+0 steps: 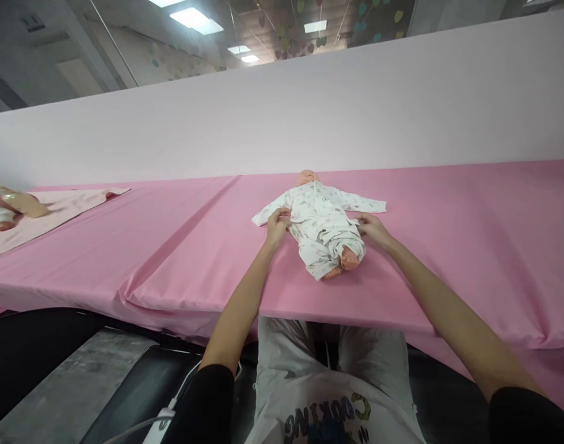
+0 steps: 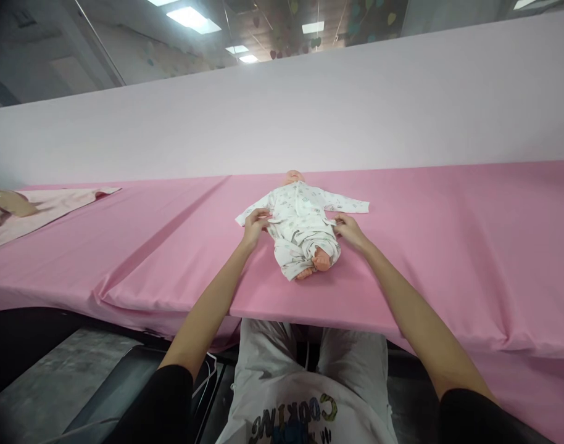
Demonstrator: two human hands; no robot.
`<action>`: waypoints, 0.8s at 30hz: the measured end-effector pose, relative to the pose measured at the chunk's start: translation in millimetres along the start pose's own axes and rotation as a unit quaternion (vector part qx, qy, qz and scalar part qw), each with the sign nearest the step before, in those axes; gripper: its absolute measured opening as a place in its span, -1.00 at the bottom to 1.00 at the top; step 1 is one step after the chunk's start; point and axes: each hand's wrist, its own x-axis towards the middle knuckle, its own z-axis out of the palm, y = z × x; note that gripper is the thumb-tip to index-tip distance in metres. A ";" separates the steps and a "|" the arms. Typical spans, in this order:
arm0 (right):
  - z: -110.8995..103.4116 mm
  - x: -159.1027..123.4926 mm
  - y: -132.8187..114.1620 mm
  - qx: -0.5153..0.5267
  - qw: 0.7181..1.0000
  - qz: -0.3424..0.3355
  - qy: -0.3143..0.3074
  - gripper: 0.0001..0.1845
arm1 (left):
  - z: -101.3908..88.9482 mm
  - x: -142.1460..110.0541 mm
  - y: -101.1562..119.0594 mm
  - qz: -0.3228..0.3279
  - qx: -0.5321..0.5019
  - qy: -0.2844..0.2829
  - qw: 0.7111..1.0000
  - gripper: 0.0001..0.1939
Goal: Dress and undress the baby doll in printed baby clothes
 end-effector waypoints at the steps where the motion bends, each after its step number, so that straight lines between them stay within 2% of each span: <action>1: -0.4 2.8 -1.5 0.062 0.998 0.017 0.006 -0.81 | 0.3 1.4 1.5 -0.015 -0.036 0.015 0.999 -0.69; 2: -0.1 6.0 -3.8 0.103 0.994 0.026 0.022 -0.80 | 1.4 3.1 3.1 -0.018 -0.053 0.031 0.998 -0.70; 4: 3.8 14.5 -10.7 0.104 0.992 0.022 0.071 -0.83 | 6.6 7.7 5.7 0.000 -0.032 0.049 0.998 -0.73; 6: 13.6 26.3 -20.0 0.021 0.995 -0.004 0.093 -0.86 | 16.2 14.2 7.5 0.025 0.039 0.021 0.999 -0.77; 8: 28.9 40.8 -31.2 -0.098 0.991 -0.048 0.076 -0.83 | 28.4 21.6 8.9 0.048 0.138 -0.040 0.989 -0.80; 10: 47.1 56.0 -42.7 -0.221 0.971 -0.075 0.057 -0.76 | 39.7 27.9 9.9 0.065 0.242 -0.092 0.964 -0.72; 13: 72.0 74.6 -56.1 -0.377 0.923 -0.042 0.058 -0.59 | 49.3 31.9 9.6 0.068 0.350 -0.125 0.926 -0.50; 15: 83.0 81.6 -60.3 -0.437 0.897 -0.026 0.064 -0.58 | 50.8 30.6 8.3 0.073 0.370 -0.128 0.917 -0.47; 18: 89.9 85.3 -59.9 -0.470 0.878 -0.046 0.081 -0.70 | 50.9 25.6 6.7 0.094 0.359 -0.096 0.923 -0.57; 21: 87.6 88.4 -54.6 -0.443 0.889 -0.059 0.097 -0.76 | 52.3 22.6 4.6 0.113 0.325 -0.053 0.937 -0.79; 24: 75.0 100.1 -45.8 -0.321 0.936 -0.026 0.143 -0.81 | 48.9 26.5 -3.8 0.104 0.239 0.015 0.965 -0.88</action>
